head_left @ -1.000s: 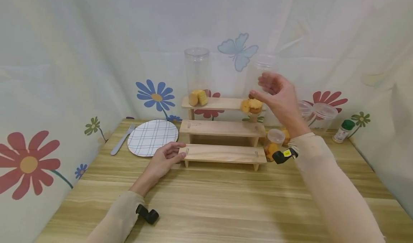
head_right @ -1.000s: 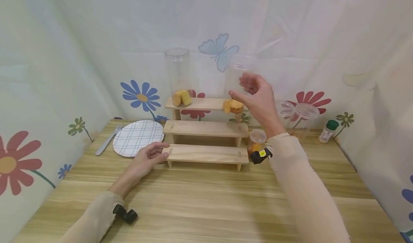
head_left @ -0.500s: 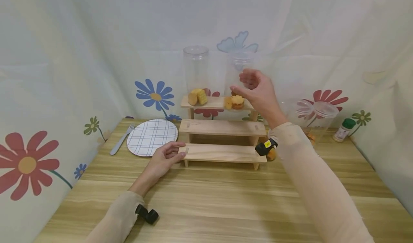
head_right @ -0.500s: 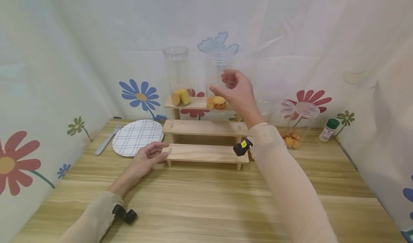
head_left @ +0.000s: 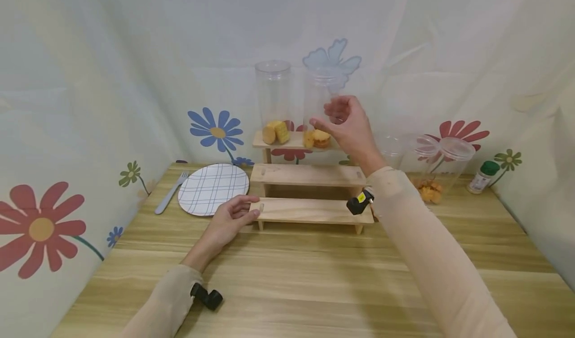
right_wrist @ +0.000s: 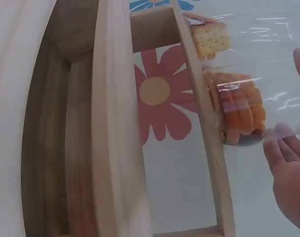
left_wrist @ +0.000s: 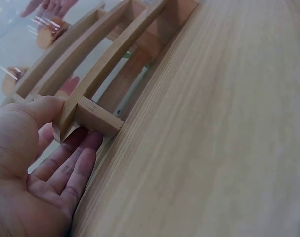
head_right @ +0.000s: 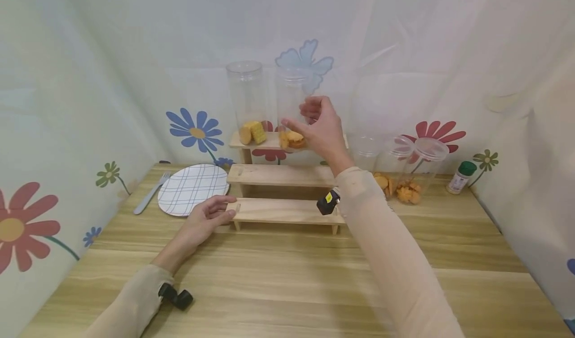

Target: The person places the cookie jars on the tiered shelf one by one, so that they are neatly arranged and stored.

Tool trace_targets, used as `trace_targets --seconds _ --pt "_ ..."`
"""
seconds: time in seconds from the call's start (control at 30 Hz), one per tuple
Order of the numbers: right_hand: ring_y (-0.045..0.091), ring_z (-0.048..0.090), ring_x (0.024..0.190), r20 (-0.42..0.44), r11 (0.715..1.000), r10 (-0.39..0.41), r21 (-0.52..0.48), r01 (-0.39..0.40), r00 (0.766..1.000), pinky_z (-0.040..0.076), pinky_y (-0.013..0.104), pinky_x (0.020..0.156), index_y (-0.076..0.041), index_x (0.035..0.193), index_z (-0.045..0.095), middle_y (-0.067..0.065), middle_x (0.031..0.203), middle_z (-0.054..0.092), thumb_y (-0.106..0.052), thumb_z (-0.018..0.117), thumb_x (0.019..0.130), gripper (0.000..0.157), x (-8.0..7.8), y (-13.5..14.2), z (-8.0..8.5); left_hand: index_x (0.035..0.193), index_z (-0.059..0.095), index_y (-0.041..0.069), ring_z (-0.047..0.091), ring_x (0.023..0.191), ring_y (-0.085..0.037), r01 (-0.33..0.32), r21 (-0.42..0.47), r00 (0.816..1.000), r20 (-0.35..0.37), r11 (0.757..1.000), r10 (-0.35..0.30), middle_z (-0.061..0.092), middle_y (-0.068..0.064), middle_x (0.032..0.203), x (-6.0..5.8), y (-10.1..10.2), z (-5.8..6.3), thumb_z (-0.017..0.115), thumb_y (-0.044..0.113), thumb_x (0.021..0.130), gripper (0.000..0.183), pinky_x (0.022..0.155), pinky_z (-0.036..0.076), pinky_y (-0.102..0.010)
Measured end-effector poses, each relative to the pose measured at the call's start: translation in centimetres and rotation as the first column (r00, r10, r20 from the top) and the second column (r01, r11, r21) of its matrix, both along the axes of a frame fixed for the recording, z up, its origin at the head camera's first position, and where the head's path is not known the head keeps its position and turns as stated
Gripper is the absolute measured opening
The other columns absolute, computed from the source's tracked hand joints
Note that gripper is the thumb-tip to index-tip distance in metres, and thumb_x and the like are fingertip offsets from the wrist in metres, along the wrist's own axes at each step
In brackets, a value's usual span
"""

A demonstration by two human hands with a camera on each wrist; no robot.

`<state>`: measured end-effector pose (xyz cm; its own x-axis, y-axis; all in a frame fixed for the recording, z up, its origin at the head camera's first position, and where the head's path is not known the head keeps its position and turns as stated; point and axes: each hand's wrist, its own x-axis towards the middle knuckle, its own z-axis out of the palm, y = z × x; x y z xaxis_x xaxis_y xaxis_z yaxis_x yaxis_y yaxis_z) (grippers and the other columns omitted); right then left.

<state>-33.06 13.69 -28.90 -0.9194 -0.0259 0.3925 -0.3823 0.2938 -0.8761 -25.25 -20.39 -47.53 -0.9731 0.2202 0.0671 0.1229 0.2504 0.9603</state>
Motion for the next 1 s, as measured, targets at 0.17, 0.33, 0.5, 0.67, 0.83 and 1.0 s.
trace_targets --seconds 0.17,0.33,0.5,0.67,0.83,1.0 --pt "0.024 0.065 0.128 0.015 1.0 -0.016 0.012 0.016 1.0 0.052 0.037 0.117 -0.007 0.145 0.057 0.012 0.138 0.065 -0.041 0.093 0.093 0.072 -0.3 0.1 -0.6 0.146 0.069 0.012 0.074 0.114 -0.022 -0.003 0.002 1.0 0.006 1.0 0.003 0.075 -0.017 0.134 0.0 0.0 0.0 0.08 0.028 0.107 0.044 0.094 0.06 -0.025" --pt "0.027 0.067 0.129 0.028 1.0 0.001 0.022 -0.002 1.0 0.053 0.038 0.116 -0.004 0.148 0.06 0.016 0.14 0.066 -0.035 0.093 0.094 0.071 -0.6 0.1 -0.8 0.145 0.069 0.012 0.074 0.113 -0.022 -0.004 0.002 1.0 0.01 1.0 0.004 0.075 -0.016 0.133 0.1 -0.1 0.0 0.08 0.028 0.107 0.043 0.093 0.059 -0.025" --pt "0.029 0.068 0.135 0.047 0.999 0.007 0.042 -0.009 0.999 0.053 0.038 0.117 -0.003 0.153 0.059 0.016 0.147 0.067 -0.031 0.092 0.095 0.072 -0.8 -0.1 -0.8 0.145 0.069 0.012 0.074 0.114 -0.022 -0.002 -0.003 1.0 0.006 1.0 0.002 0.075 -0.015 0.134 0.0 -0.1 0.0 0.08 0.028 0.107 0.043 0.093 0.059 -0.025" --pt "0.027 0.066 0.14 0.069 0.997 0.002 0.072 -0.007 0.998 0.052 0.038 0.118 -0.005 0.159 0.056 0.013 0.151 0.066 -0.031 0.09 0.098 0.074 -0.9 -0.2 -1.0 0.145 0.069 0.013 0.074 0.114 -0.021 0.0 0.0 1.0 0.003 1.0 0.0 0.075 -0.015 0.134 0.0 -0.1 0.1 0.08 0.028 0.107 0.043 0.094 0.06 -0.025" --pt "0.028 0.064 0.141 0.069 0.995 -0.001 0.098 -0.006 0.998 0.051 0.038 0.119 -0.006 0.161 0.054 0.013 0.153 0.065 -0.033 0.088 0.1 0.075 -0.9 -0.2 -1.2 0.146 0.068 0.013 0.074 0.114 -0.021 0.003 0.004 1.0 0.003 1.0 -0.003 0.075 -0.015 0.134 0.0 0.0 0.1 0.08 0.028 0.107 0.043 0.094 0.06 -0.025" --pt "0.029 0.064 0.142 0.078 0.995 0.006 0.097 -0.013 0.997 0.051 0.038 0.119 -0.004 0.161 0.054 0.015 0.153 0.065 -0.03 0.089 0.099 0.076 -1.0 -0.2 -1.5 0.146 0.068 0.012 0.074 0.114 -0.021 0.005 -0.003 1.0 0.001 1.0 -0.005 0.074 -0.016 0.135 0.1 0.0 0.1 0.079 0.029 0.107 0.044 0.094 0.059 -0.025"
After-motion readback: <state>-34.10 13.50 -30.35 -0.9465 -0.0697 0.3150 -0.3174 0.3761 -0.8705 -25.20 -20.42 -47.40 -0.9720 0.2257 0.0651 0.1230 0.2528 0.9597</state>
